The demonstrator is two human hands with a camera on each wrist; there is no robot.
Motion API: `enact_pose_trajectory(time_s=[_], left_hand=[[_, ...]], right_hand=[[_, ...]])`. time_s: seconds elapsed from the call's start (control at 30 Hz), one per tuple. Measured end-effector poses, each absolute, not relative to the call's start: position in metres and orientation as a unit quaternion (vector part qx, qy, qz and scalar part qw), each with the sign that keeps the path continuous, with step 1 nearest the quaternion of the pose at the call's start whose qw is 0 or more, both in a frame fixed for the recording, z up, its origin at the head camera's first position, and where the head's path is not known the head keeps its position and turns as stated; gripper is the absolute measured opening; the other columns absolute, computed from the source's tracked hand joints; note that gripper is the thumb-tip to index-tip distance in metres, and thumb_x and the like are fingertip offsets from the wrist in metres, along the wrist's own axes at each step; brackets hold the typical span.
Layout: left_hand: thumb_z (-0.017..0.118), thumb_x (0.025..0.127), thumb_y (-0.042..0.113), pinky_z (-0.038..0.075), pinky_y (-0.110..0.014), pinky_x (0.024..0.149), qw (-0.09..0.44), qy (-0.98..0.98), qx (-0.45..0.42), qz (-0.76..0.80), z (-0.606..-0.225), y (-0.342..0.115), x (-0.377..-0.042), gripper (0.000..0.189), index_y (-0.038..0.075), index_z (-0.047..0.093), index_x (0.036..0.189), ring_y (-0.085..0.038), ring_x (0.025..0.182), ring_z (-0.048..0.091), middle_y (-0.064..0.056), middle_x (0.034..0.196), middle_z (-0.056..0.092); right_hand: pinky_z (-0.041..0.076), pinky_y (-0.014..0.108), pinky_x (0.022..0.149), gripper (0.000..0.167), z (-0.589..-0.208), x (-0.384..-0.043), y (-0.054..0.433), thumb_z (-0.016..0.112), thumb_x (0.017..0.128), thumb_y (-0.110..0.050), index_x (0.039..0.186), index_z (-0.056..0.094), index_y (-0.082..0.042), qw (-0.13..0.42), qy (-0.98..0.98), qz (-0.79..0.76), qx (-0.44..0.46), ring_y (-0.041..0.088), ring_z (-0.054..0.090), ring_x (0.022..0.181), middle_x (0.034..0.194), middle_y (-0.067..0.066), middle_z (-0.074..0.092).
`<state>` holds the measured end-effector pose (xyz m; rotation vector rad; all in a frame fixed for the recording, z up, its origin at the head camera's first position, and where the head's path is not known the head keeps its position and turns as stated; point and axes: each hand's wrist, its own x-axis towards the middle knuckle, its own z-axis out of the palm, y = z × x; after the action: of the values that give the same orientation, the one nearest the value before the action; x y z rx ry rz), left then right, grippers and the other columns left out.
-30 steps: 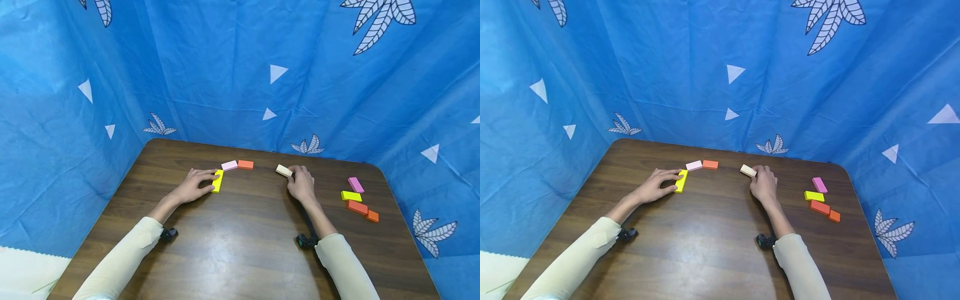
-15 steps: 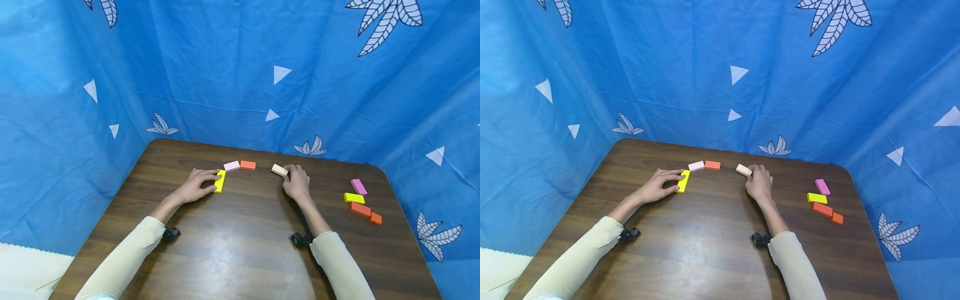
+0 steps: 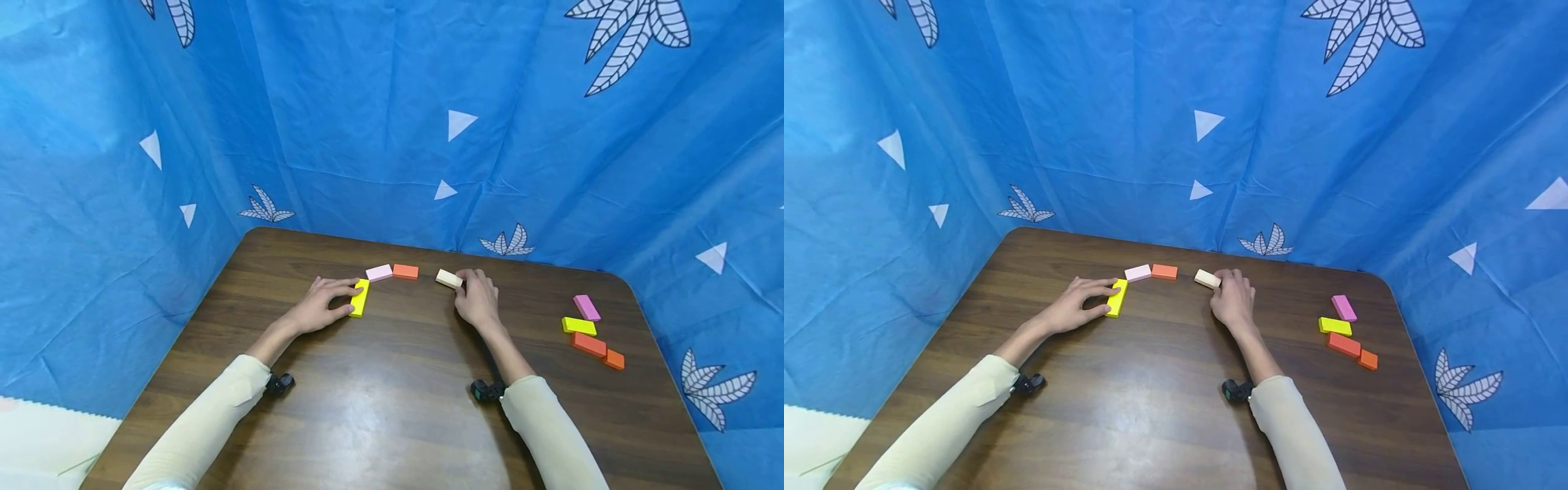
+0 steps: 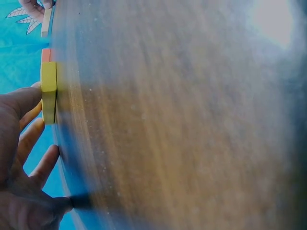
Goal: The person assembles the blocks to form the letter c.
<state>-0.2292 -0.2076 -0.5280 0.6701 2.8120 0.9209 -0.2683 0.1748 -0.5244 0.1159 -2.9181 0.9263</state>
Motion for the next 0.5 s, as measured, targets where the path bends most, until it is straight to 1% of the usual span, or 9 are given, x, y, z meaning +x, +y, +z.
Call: enact_pose_trajectory(time_s=[0.27,0.5], left_hand=[[0.07,0.106,0.028,0.005,-0.076,0.132,0.054,0.924,0.221,0.307,-0.527,-0.207,-0.229,0.045,0.02,0.065,0.15,-0.04,0.158,0.042,-0.005,0.169,0.05],[0.07,0.106,0.028,0.005,-0.077,0.132,0.052,0.923,0.223,0.309,-0.528,-0.207,-0.229,0.045,0.019,0.065,0.15,-0.04,0.158,0.042,-0.006,0.169,0.05]], right_hand=[[0.042,0.061,0.105,0.034,-0.525,-0.271,0.164,0.063,0.102,-0.008,0.136,0.067,-0.004,0.037,-0.952,0.3,0.045,0.048,0.056,0.13,0.138,0.022,0.064],[0.043,0.06,0.102,0.033,-0.527,-0.273,0.155,0.065,0.102,-0.008,0.135,0.068,-0.004,0.04,-0.952,0.298,0.053,0.046,0.058,0.124,0.134,0.021,0.066]])
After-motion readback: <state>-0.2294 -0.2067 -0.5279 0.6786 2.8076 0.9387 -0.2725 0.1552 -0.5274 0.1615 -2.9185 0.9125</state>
